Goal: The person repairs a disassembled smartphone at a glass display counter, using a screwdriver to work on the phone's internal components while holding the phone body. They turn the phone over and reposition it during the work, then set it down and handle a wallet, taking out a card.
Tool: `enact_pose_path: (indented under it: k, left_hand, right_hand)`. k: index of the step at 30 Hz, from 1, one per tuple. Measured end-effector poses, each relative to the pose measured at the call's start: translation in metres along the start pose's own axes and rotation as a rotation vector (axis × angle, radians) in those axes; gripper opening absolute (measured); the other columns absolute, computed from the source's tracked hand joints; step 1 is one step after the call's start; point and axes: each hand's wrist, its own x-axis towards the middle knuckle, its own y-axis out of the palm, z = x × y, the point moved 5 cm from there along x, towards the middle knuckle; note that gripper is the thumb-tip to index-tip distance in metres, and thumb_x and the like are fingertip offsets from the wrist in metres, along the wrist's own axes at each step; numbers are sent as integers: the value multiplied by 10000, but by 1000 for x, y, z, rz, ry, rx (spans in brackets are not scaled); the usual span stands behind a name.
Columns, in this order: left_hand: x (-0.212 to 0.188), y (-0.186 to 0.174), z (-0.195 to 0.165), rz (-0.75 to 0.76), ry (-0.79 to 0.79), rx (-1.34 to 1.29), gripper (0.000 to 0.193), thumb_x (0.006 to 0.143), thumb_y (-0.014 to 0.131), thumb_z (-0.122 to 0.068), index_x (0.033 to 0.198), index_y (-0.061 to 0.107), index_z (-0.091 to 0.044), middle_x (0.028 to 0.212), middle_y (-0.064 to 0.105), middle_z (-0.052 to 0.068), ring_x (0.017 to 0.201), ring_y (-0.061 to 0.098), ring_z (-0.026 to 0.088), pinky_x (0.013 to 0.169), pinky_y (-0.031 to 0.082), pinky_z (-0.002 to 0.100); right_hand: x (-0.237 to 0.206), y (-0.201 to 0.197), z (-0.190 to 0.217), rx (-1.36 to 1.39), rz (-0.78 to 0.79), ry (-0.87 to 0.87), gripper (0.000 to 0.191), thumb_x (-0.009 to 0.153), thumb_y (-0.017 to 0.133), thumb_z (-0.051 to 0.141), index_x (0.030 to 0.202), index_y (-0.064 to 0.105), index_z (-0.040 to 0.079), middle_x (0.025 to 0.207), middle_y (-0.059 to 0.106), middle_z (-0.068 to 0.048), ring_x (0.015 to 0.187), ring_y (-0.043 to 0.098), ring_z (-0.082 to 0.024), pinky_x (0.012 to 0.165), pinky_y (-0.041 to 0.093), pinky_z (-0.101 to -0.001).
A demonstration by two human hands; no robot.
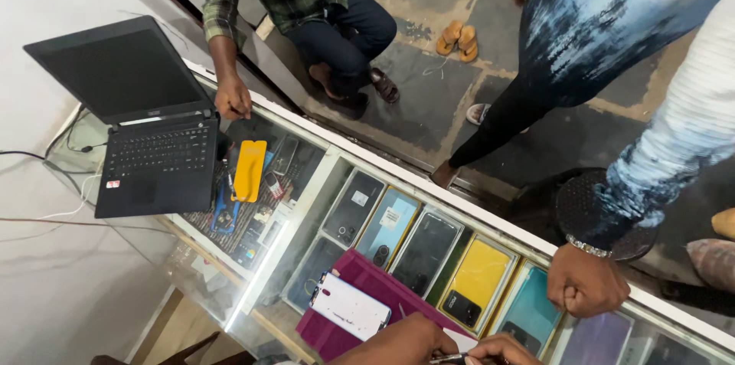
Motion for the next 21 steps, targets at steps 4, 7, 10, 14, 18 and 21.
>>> enact_pose_path:
  k: [4, 7, 10, 14, 18, 21]
  left_hand:
    - [21, -2, 6, 18, 46, -75, 294, 913, 643, 1, 1189, 733, 48, 1019, 755, 195, 978, 738, 202, 882, 545, 318]
    - [25, -2, 11, 30, 57, -174, 251, 922, 649, 1, 1150, 741, 51, 999, 754, 174, 957, 728, 170, 857, 545, 309]
    - [21, -4, 10, 16, 91, -201, 206, 939, 660, -16, 1110, 748, 58, 964, 754, 171, 918, 710, 159, 805, 528, 308]
    - [13, -6, 1, -12, 141, -151, 171, 973, 687, -69, 1045, 747, 74, 888, 743, 171, 853, 693, 155, 739, 508, 314]
    - [-5, -7, -6, -64, 88, -290, 194, 959, 724, -129, 1080, 731, 23, 920, 735, 102, 907, 703, 107, 798, 528, 288]
    - [-18, -6, -18, -78, 160, -284, 204, 977, 727, -155, 1029, 744, 41, 877, 734, 100, 885, 685, 108, 807, 516, 295]
  right_hand:
    - [4, 2, -30, 283, 145, 468, 150, 766, 823, -39, 906, 786, -2, 847, 788, -124, 853, 780, -179, 797, 596, -302]
    - [9, 7, -20, 421, -6, 270, 180, 766, 836, -108, 867, 707, -34, 815, 764, -157, 769, 736, -174, 709, 569, -307]
    - [10, 7, -13, 388, -110, 110, 137, 774, 827, -83, 843, 725, -24, 838, 765, -142, 807, 749, -158, 749, 588, -305]
    - [5, 11, -24, 453, -77, 311, 144, 765, 799, -92, 873, 716, -45, 871, 762, -154, 819, 738, -171, 742, 577, -316]
    - [-6, 14, -28, 436, -77, 448, 208, 788, 783, -82, 988, 728, -67, 898, 728, -129, 886, 727, -168, 811, 578, -322]
    - [-16, 14, -21, 454, 2, 438, 319, 812, 759, -67, 1127, 706, -56, 931, 709, -106, 941, 692, -143, 845, 535, -298]
